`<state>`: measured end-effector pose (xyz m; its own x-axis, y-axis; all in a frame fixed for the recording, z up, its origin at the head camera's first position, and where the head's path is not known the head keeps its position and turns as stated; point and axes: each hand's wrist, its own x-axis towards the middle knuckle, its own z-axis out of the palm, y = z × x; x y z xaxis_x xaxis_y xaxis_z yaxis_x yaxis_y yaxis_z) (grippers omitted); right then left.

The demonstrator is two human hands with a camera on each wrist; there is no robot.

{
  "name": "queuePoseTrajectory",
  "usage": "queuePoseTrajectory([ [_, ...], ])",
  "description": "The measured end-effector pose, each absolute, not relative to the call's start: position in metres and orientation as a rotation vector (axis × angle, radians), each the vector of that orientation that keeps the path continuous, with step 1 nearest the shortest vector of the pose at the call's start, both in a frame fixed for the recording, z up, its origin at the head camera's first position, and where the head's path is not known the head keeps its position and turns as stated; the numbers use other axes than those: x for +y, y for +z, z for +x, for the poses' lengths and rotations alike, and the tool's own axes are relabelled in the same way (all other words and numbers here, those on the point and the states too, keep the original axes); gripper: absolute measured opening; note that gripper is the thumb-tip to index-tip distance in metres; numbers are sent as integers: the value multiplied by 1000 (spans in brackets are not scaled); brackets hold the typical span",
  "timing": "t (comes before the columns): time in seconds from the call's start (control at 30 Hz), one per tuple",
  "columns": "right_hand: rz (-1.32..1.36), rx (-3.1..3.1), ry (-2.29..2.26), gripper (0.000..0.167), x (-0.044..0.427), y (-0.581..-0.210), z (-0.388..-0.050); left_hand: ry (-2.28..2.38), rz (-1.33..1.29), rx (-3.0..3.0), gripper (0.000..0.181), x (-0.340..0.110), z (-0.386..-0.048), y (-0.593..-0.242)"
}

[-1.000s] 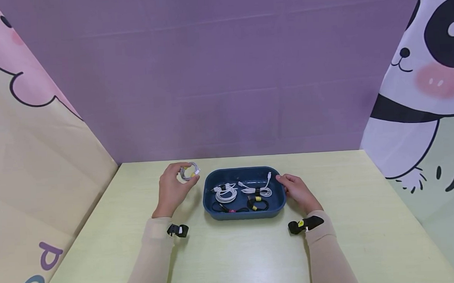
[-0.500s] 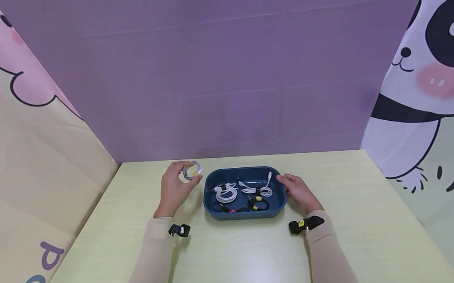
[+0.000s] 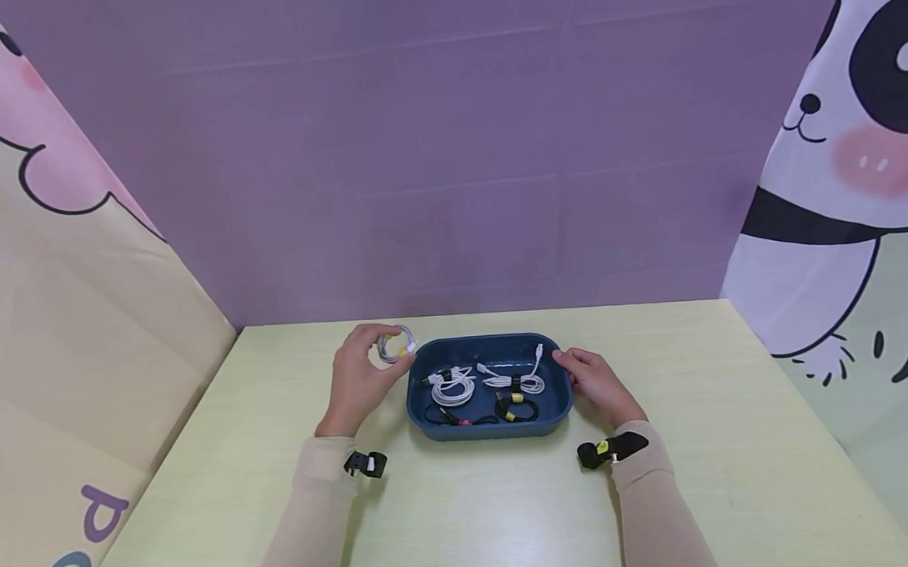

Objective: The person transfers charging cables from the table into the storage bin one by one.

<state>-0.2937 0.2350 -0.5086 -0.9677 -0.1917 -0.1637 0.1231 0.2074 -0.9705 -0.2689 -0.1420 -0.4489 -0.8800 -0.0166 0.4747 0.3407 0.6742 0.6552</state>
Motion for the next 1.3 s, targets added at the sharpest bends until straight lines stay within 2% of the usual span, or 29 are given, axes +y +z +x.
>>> queuePoseTrajectory([
  [1.3,-76,2233,-1825,34,235,-508,-295,-999,-417,-2467,38,-124,-262,-447],
])
